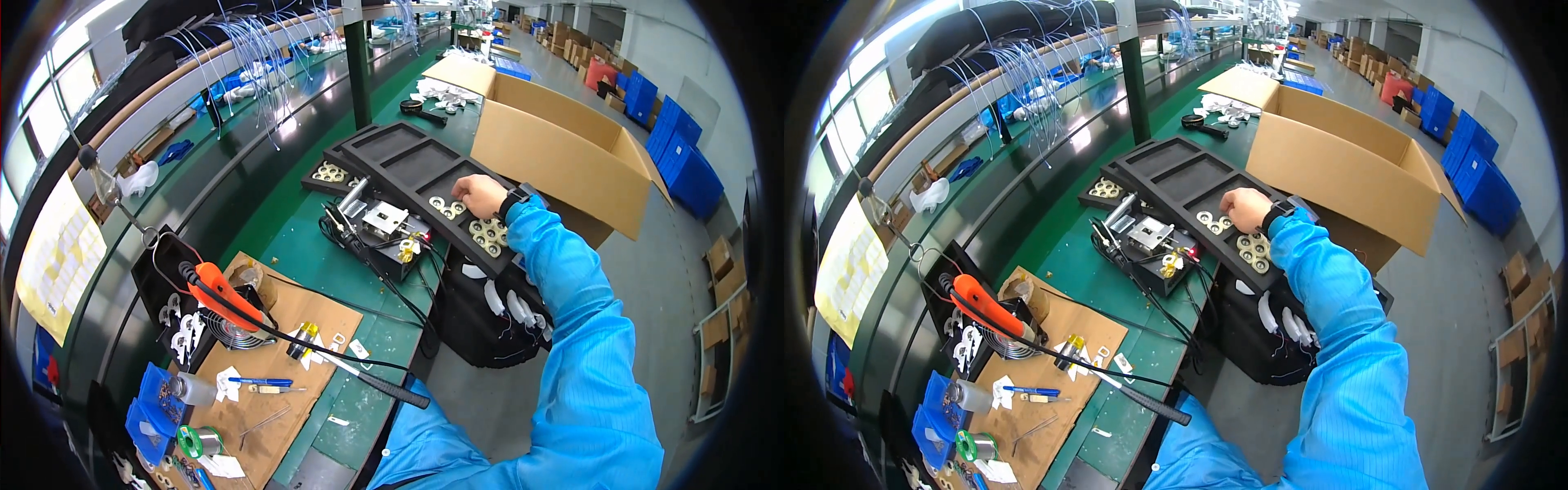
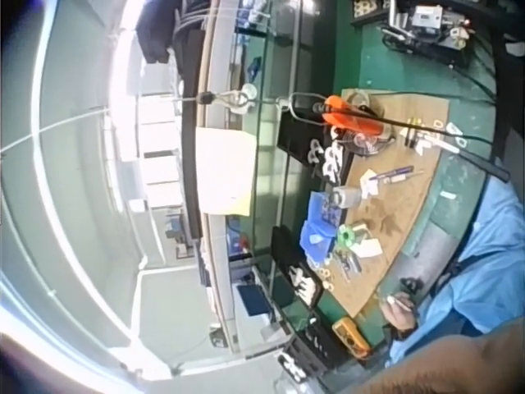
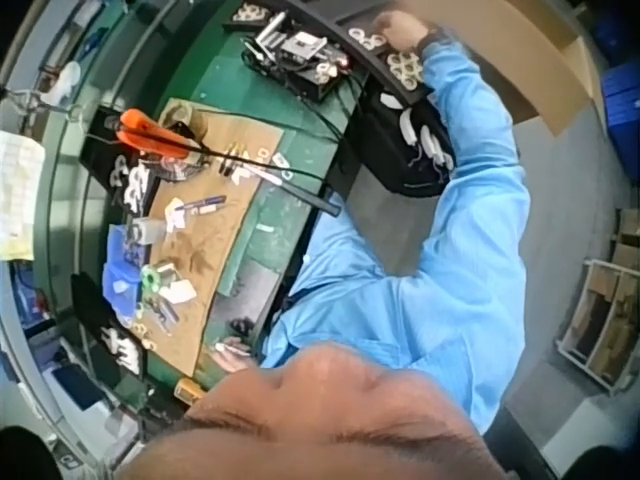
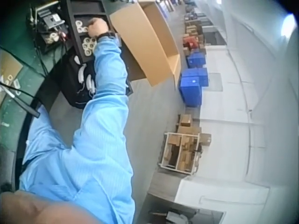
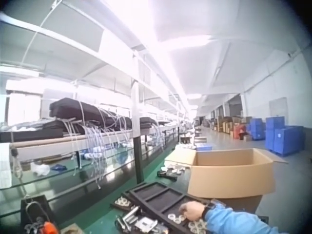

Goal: Assembling electronic parts and plastic housing on a factory workbench.

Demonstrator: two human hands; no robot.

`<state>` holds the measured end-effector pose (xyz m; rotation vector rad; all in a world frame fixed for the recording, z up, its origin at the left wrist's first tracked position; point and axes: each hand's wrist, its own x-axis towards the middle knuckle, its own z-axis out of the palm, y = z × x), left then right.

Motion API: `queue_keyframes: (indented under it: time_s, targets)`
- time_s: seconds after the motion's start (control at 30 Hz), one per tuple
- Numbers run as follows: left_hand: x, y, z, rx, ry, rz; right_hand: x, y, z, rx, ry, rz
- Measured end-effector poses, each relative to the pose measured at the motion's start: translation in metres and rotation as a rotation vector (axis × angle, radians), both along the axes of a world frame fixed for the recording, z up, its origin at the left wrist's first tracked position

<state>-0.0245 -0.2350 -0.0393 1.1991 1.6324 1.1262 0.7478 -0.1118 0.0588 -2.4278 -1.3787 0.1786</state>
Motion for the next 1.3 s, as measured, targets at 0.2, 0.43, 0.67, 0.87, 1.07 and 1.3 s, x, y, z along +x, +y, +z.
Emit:
queue_keyframes:
  time_s: [0.2, 0.43, 0.67, 0.87, 1.07, 1.3]
  targets:
    - [-0.012, -0.002, -0.018, 0.043, -0.074, -0.004, -0.01, 0.0, 0.006, 0.033, 0.022, -0.033]
    - [-0.001, -0.003, -0.002, 0.011, -0.076, -0.03, -0.013, 0.015, 0.012, -0.192, -0.104, -0.116]
    - [-0.002, 0.0, -0.006, 0.06, -0.1, -0.086, 0.0, 0.016, 0.014, -0.264, 0.005, -0.054]
    - [-0.006, -0.001, -0.005, 0.019, -0.1, -0.063, 0.002, 0.02, 0.029, -0.258, 0.1, -0.089]
    - [0.0, 0.001, -0.006, 0.036, -0.11, -0.033, 0.042, 0.041, -0.006, 0.17, 0.475, -0.388]
    - [0.0, 0.003, -0.007, 0.062, -0.095, -0.078, 0.009, 0.07, -0.003, 0.005, 0.282, -0.339]
